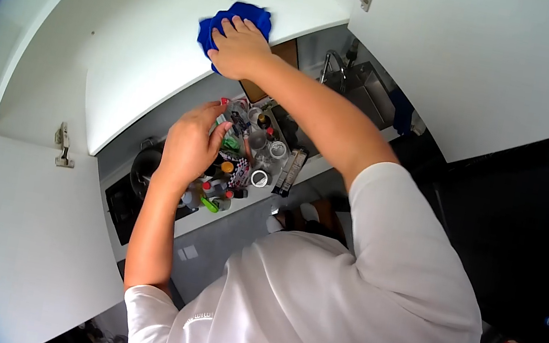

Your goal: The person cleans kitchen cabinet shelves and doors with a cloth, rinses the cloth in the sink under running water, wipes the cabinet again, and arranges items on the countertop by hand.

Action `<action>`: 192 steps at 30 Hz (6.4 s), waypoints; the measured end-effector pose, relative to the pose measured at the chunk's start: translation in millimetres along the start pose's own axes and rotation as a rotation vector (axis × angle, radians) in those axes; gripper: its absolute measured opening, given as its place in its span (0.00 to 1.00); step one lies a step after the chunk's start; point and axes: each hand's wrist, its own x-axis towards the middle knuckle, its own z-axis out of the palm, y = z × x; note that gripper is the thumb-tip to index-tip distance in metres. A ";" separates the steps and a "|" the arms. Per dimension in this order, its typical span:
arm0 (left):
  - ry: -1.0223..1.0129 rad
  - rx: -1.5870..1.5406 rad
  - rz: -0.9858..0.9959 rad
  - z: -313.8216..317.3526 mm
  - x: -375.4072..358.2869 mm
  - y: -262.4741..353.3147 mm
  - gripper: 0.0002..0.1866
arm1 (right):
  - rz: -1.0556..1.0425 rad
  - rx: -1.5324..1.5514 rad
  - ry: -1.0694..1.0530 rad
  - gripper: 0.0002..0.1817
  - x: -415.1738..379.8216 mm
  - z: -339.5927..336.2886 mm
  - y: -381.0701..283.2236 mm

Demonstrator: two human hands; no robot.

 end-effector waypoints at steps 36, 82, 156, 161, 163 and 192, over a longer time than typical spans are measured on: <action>0.172 -0.349 -0.580 -3.3 -216.2 -93.2 0.18 | -0.263 0.088 0.117 0.41 284.2 44.2 -266.4; 0.059 0.434 -0.935 -56.8 12.6 -302.8 0.42 | -0.221 0.807 0.078 0.18 83.1 -0.5 -83.0; 0.901 -0.597 0.685 72.1 317.6 207.7 0.25 | 0.359 0.014 1.425 0.43 -370.0 -233.1 133.7; 0.960 -0.547 0.633 81.3 296.7 219.2 0.15 | 0.507 -0.260 1.319 0.48 -362.5 -236.5 119.3; 1.019 -0.586 0.747 33.7 339.4 236.7 0.11 | 0.505 -0.269 1.300 0.48 -362.9 -236.2 124.1; 0.883 -0.437 1.319 -62.3 258.8 396.3 0.25 | -0.156 0.717 1.457 0.35 -384.9 -234.7 153.9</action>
